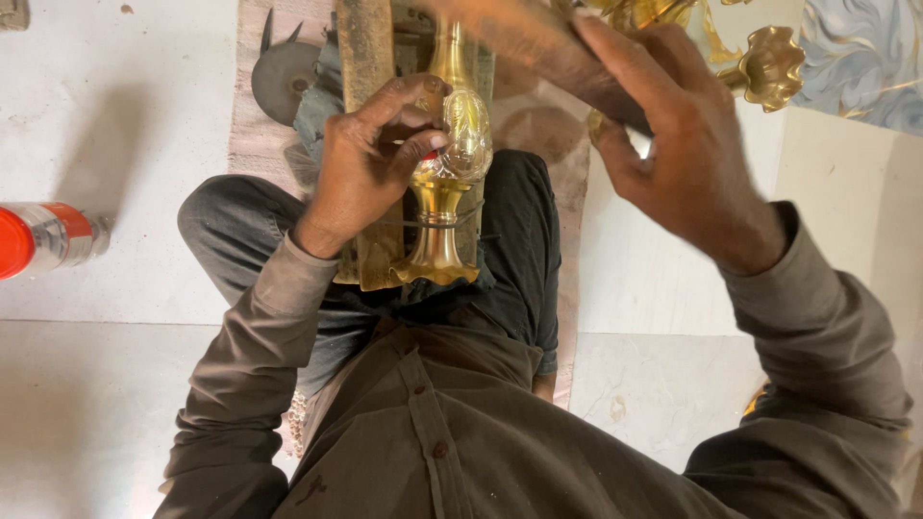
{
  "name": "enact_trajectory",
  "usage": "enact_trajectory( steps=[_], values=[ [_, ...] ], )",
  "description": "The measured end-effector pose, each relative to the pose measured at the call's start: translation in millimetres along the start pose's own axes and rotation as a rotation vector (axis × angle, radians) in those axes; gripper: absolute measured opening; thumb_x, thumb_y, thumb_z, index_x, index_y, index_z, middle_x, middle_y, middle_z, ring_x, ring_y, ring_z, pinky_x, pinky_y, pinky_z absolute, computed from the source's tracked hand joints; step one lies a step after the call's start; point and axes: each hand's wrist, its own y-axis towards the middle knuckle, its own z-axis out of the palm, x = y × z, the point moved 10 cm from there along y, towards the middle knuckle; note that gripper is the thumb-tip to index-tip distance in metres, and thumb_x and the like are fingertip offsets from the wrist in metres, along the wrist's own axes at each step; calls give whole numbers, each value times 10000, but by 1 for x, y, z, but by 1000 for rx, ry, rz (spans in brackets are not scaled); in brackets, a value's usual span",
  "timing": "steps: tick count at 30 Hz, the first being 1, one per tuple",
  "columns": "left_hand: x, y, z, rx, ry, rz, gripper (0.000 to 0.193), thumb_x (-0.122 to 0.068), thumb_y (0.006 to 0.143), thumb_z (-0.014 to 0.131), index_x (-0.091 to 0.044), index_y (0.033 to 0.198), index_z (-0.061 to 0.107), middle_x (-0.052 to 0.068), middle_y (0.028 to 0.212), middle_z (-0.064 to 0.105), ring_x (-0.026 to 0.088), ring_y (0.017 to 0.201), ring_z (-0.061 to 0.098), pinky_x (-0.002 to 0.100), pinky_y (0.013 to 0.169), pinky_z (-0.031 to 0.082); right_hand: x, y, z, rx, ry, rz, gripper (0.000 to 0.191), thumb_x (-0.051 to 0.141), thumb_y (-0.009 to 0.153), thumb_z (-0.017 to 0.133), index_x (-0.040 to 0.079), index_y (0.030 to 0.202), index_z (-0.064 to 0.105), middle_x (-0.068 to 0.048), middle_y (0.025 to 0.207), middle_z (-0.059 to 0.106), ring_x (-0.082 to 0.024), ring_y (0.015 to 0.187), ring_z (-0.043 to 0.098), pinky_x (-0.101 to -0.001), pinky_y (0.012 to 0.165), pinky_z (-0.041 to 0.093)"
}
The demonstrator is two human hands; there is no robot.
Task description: The person sits on the floor with a brass vase clamped to a wooden block on their lap. They hold a small chisel against the vase's surface and strike it with a wooden mallet, working around the bulbous body to emboss a decorative pattern, repositioning the chisel repeatedly.
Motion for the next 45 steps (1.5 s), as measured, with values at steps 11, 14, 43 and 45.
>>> enact_trajectory(
  steps=[11, 14, 43, 45],
  values=[
    [13, -12, 2, -120, -153, -37, 514, 33, 1036, 763, -88, 1485, 544, 113, 1117, 793, 183, 1049, 791, 328, 928, 699, 28, 24, -10, 9, -170, -152, 591, -134, 973, 611, 55, 1532, 579, -140, 1323, 584, -256, 1105, 595, -399, 924, 472],
    [17, -15, 4, -139, -140, -79, 496, 27, 1034, 763, -84, 1470, 554, 99, 1084, 802, 171, 1010, 802, 312, 892, 706, 25, 25, -11, 21, -45, -97, 591, -143, 1005, 602, 51, 1561, 552, -173, 1399, 565, -279, 1131, 587, -403, 940, 485],
    [14, -45, 6, -395, -164, -85, 501, 76, 1043, 723, -29, 1479, 497, 118, 1079, 766, 166, 1010, 764, 291, 899, 668, 78, 31, -17, -43, -496, -340, 368, 54, 1111, 636, 92, 1477, 651, -81, 1287, 577, -241, 1203, 530, -413, 1018, 413],
    [11, -46, 6, -392, -151, -92, 492, 78, 1046, 717, -20, 1475, 498, 120, 1071, 764, 167, 1011, 762, 290, 898, 661, 77, 27, -15, -31, -644, -360, 372, 91, 1104, 663, 125, 1474, 674, -56, 1235, 579, -225, 1186, 532, -404, 1004, 409]
  ],
)
